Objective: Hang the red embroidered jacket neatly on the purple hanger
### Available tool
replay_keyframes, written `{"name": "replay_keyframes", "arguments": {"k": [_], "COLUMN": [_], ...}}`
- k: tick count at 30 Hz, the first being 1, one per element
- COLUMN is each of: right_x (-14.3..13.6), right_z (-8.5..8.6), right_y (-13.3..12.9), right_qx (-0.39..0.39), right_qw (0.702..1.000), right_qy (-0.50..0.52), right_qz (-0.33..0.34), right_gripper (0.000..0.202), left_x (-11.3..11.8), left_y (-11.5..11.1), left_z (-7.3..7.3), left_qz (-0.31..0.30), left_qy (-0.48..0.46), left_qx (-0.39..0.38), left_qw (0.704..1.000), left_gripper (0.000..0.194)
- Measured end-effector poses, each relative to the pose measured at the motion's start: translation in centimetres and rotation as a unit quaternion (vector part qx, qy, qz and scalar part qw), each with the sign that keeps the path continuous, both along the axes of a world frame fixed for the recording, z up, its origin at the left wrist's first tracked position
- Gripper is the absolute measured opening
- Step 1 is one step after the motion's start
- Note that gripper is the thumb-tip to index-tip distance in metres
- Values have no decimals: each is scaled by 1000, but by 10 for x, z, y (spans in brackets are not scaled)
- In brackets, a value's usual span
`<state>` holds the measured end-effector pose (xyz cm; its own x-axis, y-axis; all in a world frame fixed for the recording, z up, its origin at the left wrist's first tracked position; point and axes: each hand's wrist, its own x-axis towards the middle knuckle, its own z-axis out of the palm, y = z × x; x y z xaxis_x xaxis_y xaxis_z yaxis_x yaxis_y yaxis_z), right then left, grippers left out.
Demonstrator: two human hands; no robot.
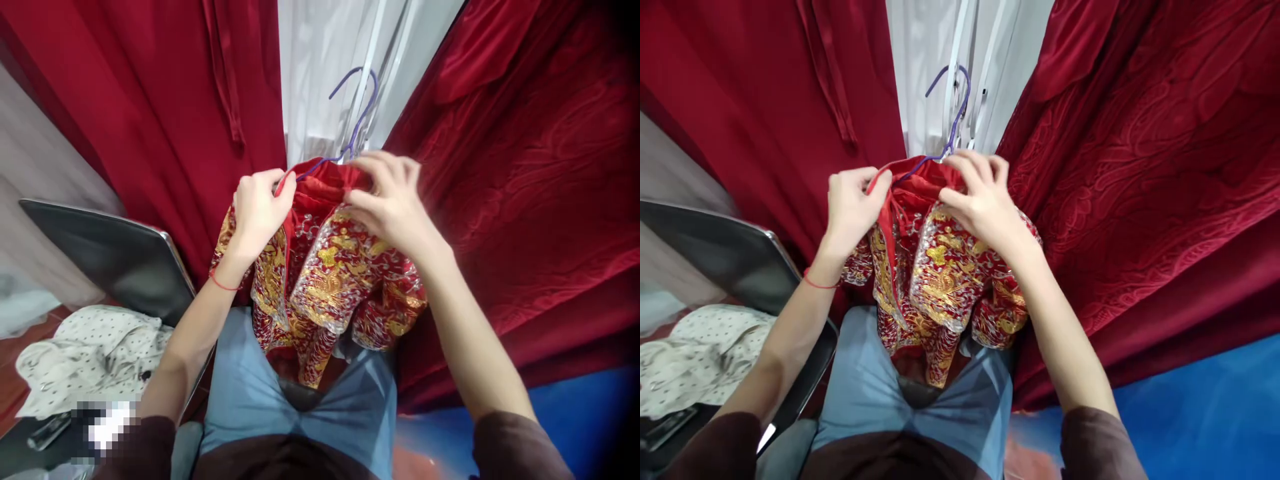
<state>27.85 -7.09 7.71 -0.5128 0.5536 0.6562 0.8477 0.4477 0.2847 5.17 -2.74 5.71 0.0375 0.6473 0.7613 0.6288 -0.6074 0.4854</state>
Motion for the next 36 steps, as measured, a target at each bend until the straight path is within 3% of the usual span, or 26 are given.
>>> {"name": "replay_keyframes", "arguments": {"k": [4,7,10,13,15,17,19,22,24,28,31,34,36], "right_x": [5,5,7,18,37,61,84,105,108,104,104,110,113], "right_z": [4,-2,-4,-5,-14,-32,-57,-92,-102,-92,-79,-69,-65], "right_y": [1,10,12,-4,-23,-39,-47,-42,-34,-20,-15,-12,-13], "right_qx": [14,44,69,49,44,28,-17,-46,-21,52,89,12,-55], "right_qw": [999,994,986,986,981,973,964,947,934,900,873,885,892], "right_qy": [45,97,149,156,181,217,250,296,332,411,457,444,424], "right_qz": [6,4,-8,-26,-52,-78,-90,-117,-129,-138,-145,-140,-144], "right_gripper": [19,21,28,48,63,72,77,71,60,42,43,49,51], "left_x": [20,40,48,24,-10,-46,-73,-86,-80,-66,-66,-73,-76], "left_y": [-1,6,10,16,26,43,65,90,96,92,94,104,103], "left_z": [10,8,2,-10,-22,-37,-56,-81,-88,-75,-56,-43,-41], "left_qz": [-45,-61,-140,-178,-119,-59,-73,-81,-34,49,33,-11,-2], "left_qy": [-38,-83,-59,-46,-91,-101,-65,-58,-82,-114,-121,-82,-63], "left_qx": [23,43,32,26,57,74,24,-33,-20,31,23,-93,-141], "left_qw": [998,994,988,983,987,990,995,994,996,992,992,992,988], "left_gripper": [41,41,39,31,31,46,58,51,46,44,42,43,42]}}
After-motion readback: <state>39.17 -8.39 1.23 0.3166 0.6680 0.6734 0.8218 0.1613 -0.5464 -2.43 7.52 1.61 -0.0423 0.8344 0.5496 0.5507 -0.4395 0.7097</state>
